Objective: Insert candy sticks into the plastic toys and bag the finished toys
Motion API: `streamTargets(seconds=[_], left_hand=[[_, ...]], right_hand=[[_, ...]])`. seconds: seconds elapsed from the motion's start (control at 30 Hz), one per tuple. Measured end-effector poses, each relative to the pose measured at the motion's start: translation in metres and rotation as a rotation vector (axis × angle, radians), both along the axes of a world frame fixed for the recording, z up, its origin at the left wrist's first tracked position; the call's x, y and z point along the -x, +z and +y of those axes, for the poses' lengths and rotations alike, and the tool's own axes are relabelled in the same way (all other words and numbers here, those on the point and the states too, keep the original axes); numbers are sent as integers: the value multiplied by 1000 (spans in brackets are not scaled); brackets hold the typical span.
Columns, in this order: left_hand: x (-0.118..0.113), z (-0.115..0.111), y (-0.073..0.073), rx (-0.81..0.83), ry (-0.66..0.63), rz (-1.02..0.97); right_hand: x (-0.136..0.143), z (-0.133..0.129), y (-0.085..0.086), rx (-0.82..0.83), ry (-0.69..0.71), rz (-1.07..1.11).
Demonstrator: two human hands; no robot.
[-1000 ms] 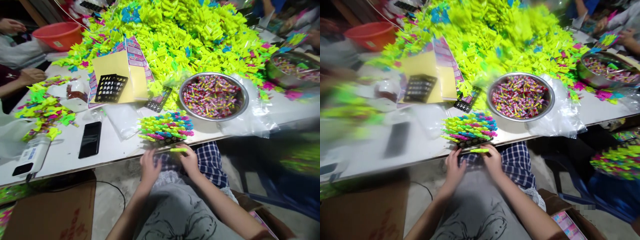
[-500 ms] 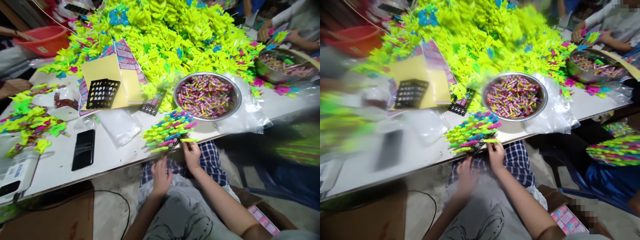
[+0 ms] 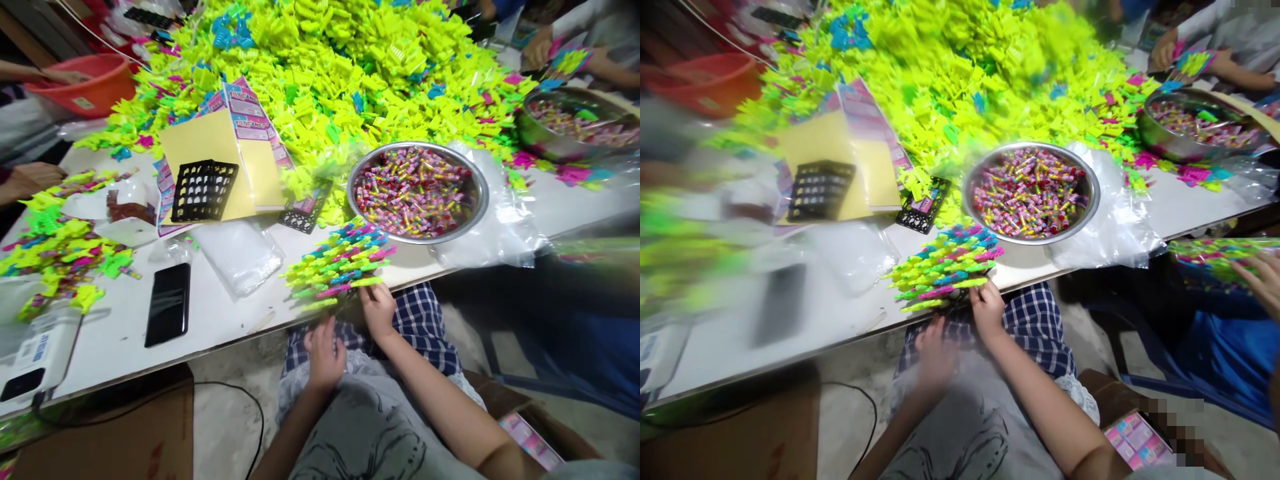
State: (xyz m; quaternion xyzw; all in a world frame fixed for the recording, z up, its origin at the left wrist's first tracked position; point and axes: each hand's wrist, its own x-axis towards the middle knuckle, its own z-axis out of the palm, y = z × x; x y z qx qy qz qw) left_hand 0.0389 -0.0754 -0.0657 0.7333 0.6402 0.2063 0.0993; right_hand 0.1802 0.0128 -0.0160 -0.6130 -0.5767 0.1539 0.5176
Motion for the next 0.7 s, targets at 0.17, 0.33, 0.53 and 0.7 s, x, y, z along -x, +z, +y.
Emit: streamTargets(seconds=[0.17, 0.33, 0.53, 0.7], left_hand=[[0, 1, -1, -13, -3, -1], [1, 3, -1, -74, -27, 8], [1, 4, -5, -46, -23, 35], [1, 4, -4, -51, -1, 0]], right_hand=[[-1, 1, -7, -1, 5, -71], [-4, 3, -15, -15, 40, -120], [-8, 7, -19, -7, 91, -179], [-6, 10, -24, -16, 89, -201]])
